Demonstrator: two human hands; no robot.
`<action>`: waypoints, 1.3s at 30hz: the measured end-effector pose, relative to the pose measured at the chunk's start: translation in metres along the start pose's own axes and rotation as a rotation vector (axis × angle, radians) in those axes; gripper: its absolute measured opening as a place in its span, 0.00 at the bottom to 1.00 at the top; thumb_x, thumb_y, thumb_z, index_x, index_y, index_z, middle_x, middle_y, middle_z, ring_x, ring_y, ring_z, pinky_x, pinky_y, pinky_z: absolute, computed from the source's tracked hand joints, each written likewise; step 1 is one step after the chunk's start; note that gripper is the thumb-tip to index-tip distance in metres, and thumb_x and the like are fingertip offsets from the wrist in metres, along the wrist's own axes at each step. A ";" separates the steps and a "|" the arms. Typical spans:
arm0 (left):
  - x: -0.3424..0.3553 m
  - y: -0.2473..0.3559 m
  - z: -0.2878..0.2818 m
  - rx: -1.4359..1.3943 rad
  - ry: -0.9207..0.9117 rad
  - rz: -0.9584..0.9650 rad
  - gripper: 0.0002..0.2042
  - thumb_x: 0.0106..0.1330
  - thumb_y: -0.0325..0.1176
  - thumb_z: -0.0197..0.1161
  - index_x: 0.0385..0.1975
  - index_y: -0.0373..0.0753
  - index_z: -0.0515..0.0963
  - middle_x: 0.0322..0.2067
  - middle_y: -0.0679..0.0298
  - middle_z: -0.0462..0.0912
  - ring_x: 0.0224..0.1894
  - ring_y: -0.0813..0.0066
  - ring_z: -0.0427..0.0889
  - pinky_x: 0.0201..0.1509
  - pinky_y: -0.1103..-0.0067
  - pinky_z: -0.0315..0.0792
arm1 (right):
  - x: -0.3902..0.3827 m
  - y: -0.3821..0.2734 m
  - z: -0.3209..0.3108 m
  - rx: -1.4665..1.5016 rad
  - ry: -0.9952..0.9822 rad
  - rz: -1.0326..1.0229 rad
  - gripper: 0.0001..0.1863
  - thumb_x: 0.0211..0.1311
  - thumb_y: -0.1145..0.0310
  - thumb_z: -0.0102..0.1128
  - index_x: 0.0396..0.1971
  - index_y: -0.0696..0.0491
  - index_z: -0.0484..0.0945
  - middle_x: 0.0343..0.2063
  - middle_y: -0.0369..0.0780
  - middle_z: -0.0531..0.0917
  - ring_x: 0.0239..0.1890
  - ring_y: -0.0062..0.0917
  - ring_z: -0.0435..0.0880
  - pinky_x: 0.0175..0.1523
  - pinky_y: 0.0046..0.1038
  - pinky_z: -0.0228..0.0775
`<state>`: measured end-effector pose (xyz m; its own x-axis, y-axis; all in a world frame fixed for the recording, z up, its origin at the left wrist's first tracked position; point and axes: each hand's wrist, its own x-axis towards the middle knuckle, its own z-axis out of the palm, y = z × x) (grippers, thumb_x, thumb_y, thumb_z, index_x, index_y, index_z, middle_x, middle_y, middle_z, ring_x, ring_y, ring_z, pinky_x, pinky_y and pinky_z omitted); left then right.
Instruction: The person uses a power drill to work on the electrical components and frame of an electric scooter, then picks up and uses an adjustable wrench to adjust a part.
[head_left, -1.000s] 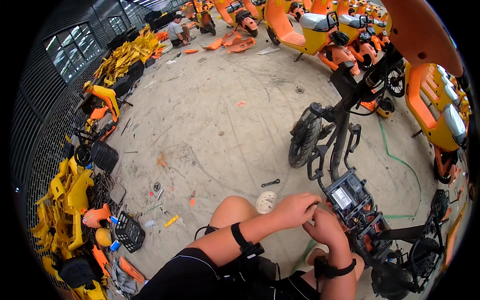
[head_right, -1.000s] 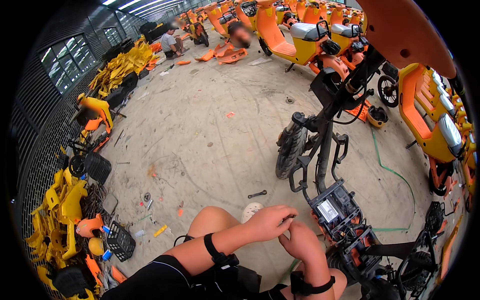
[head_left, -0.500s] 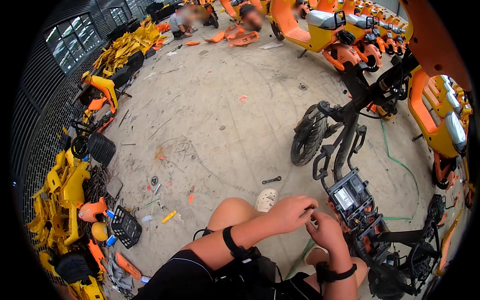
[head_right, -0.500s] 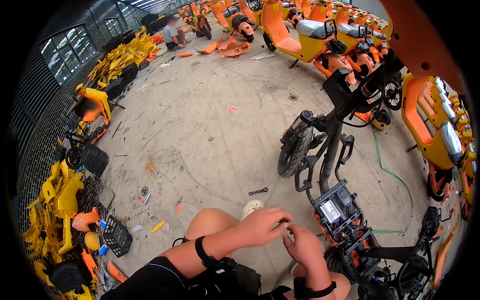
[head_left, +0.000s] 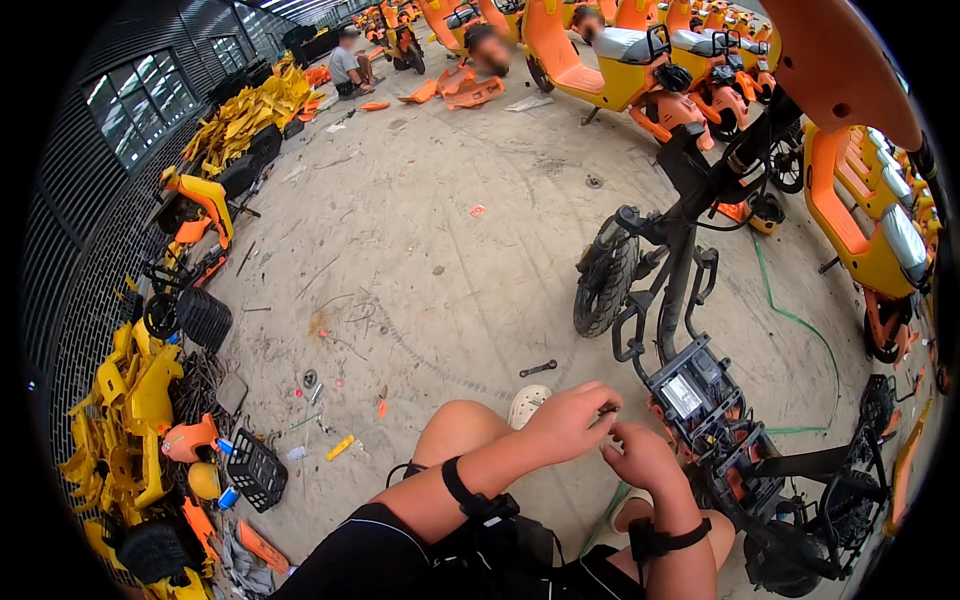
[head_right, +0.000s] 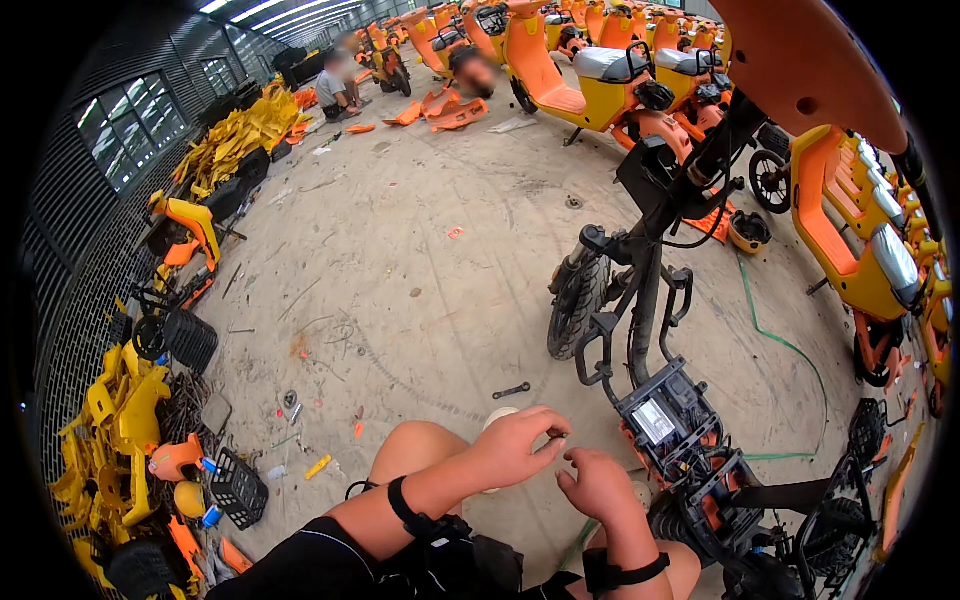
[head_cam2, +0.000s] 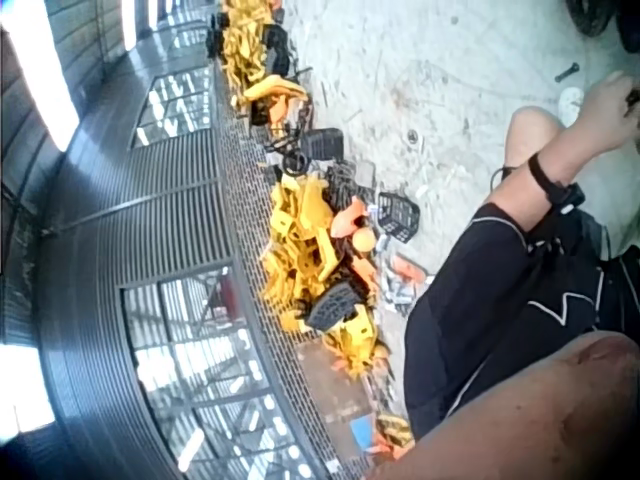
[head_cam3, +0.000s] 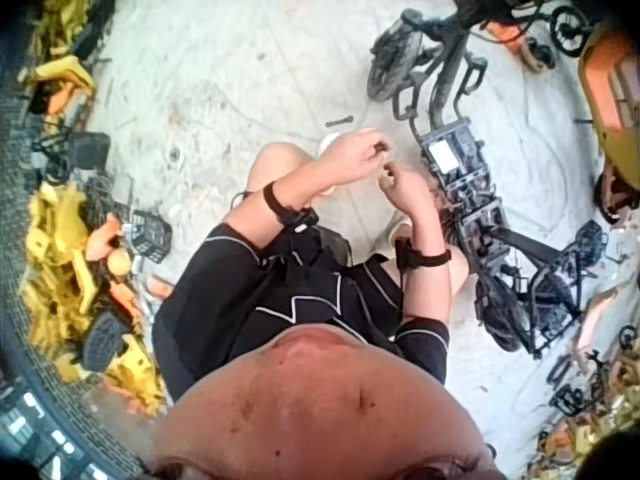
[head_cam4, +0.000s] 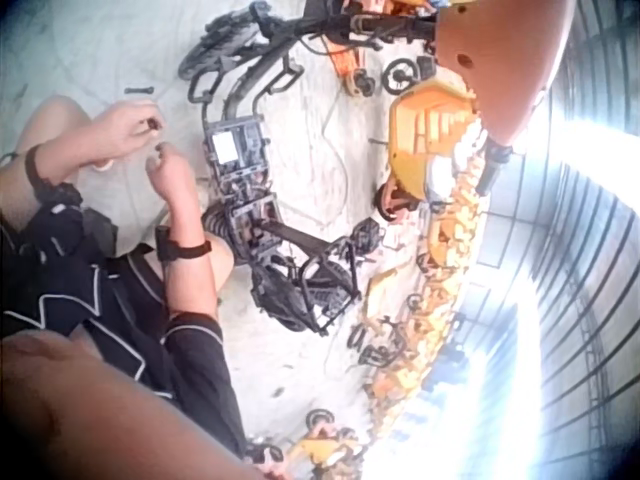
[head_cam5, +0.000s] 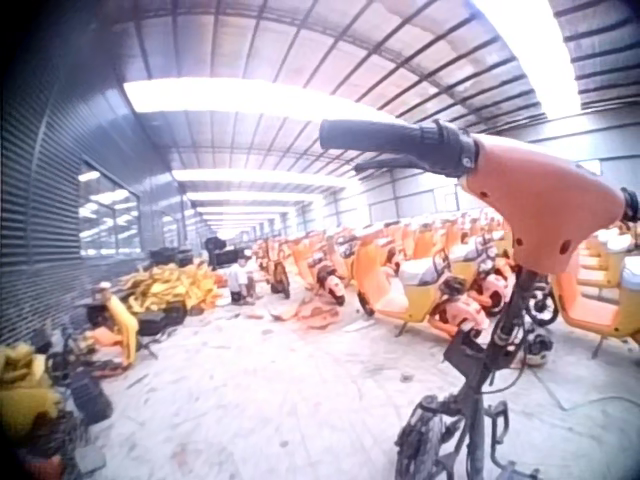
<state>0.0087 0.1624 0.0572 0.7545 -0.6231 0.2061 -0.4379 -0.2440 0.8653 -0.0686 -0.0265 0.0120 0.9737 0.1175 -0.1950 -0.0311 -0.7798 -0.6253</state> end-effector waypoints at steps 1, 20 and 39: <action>-0.001 0.000 0.000 0.016 -0.005 0.009 0.09 0.65 0.29 0.63 0.43 0.37 0.78 0.40 0.55 0.81 0.41 0.55 0.83 0.44 0.67 0.77 | -0.002 -0.003 -0.001 0.004 -0.023 0.008 0.20 0.60 0.59 0.65 0.47 0.58 0.81 0.40 0.48 0.87 0.46 0.45 0.84 0.51 0.42 0.76; -0.025 0.005 0.002 -0.018 0.005 -0.094 0.11 0.67 0.30 0.64 0.47 0.36 0.78 0.42 0.57 0.82 0.43 0.61 0.84 0.48 0.69 0.76 | -0.008 -0.041 0.000 0.401 0.133 -0.032 0.12 0.68 0.65 0.61 0.41 0.60 0.80 0.36 0.53 0.84 0.34 0.47 0.85 0.37 0.37 0.77; -0.022 -0.001 -0.005 0.194 0.078 -0.154 0.09 0.64 0.34 0.67 0.39 0.38 0.81 0.35 0.57 0.85 0.39 0.58 0.85 0.45 0.67 0.77 | 0.011 -0.043 0.008 0.132 0.232 -0.162 0.12 0.66 0.62 0.62 0.39 0.55 0.82 0.35 0.50 0.85 0.38 0.50 0.84 0.40 0.44 0.76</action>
<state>-0.0053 0.1798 0.0544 0.8516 -0.5104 0.1198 -0.3948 -0.4740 0.7870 -0.0582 0.0133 0.0307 0.9934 0.0785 0.0836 0.1147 -0.6740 -0.7297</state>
